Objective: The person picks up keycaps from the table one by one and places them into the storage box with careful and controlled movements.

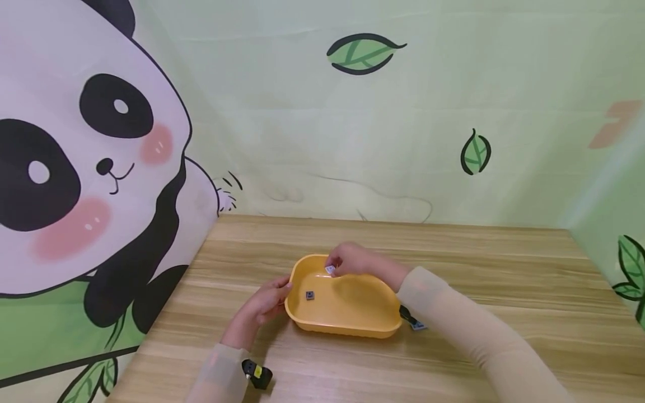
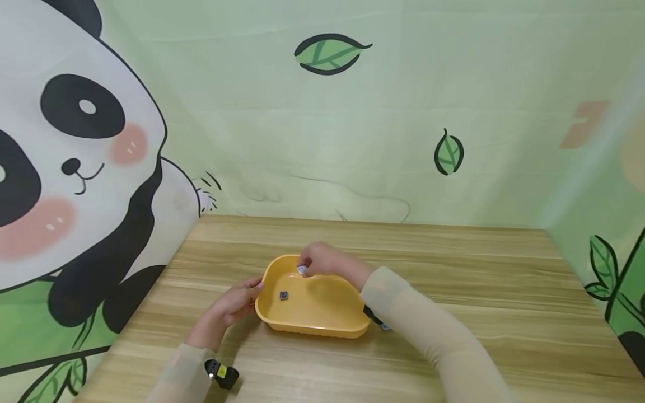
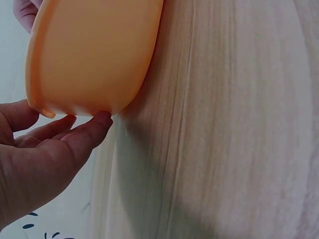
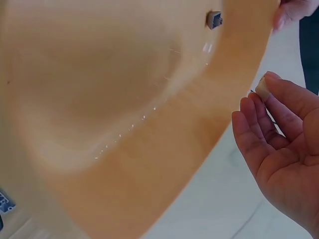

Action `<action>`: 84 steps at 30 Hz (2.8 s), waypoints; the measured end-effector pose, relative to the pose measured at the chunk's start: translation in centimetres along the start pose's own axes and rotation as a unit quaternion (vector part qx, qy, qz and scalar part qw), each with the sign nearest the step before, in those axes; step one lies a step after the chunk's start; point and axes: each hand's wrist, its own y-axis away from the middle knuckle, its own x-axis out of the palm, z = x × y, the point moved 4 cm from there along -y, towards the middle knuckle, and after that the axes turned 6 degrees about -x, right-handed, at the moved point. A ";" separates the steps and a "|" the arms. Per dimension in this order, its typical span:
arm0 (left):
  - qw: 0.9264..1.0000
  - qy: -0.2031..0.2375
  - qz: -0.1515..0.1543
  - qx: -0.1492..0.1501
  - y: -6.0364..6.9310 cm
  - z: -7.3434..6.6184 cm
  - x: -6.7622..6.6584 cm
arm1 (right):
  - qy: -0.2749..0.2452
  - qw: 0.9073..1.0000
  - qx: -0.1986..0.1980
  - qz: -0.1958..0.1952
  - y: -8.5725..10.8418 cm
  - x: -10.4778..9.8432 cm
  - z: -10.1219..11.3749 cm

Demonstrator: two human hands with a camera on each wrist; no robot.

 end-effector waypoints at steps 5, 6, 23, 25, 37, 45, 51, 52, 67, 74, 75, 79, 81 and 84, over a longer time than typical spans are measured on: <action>1.000 0.001 -0.007 -0.007 -0.1 -0.1 0.1 | 0.001 1.000 0.012 0.019 -0.4 0.6 -0.2; 1.000 0.001 -0.007 -0.008 -0.1 -0.1 0.1 | 0.003 1.000 0.014 0.022 -0.5 0.7 -0.2; 1.000 0.001 -0.008 -0.006 0.0 0.1 0.0 | 0.020 0.998 0.026 0.055 -2.2 1.9 -0.1; 1.000 0.000 -0.010 -0.006 0.0 0.1 0.0 | 0.020 0.998 0.035 0.055 -2.4 2.1 -0.2; 1.000 0.002 -0.013 -0.005 0.0 0.2 0.0 | 0.041 0.997 0.026 0.065 -3.6 3.4 -0.8; 1.000 0.000 -0.016 -0.007 -0.1 0.3 -0.2 | 0.057 0.995 0.017 0.075 -4.0 4.2 -0.6; 1.000 -0.001 -0.008 -0.005 -0.1 0.0 0.0 | 0.048 0.996 0.027 0.072 -4.0 4.6 -0.8; 1.000 -0.001 -0.007 -0.006 -0.1 0.0 0.0 | 0.050 0.996 0.027 0.072 -4.0 4.6 -0.9; 1.000 -0.002 -0.008 0.001 -0.1 -0.3 0.0 | 0.060 0.996 0.014 0.070 -4.4 5.0 -1.4; 1.000 -0.003 -0.015 0.003 0.1 -0.3 0.0 | 0.060 0.996 0.015 0.068 -4.4 5.2 -1.3; 1.000 -0.003 -0.017 0.003 0.1 -0.3 0.1 | 0.059 0.996 0.015 0.068 -4.4 5.2 -1.3; 1.000 -0.001 -0.020 0.002 0.1 -0.1 0.1 | 0.063 0.996 0.011 0.068 -4.5 5.3 -1.3; 1.000 0.000 -0.022 0.000 0.1 -0.1 0.1 | 0.066 0.996 0.011 0.067 -4.5 5.4 -1.4; 1.000 0.001 -0.023 0.002 0.1 0.0 0.1 | 0.070 0.995 0.013 0.064 -4.5 5.4 -1.4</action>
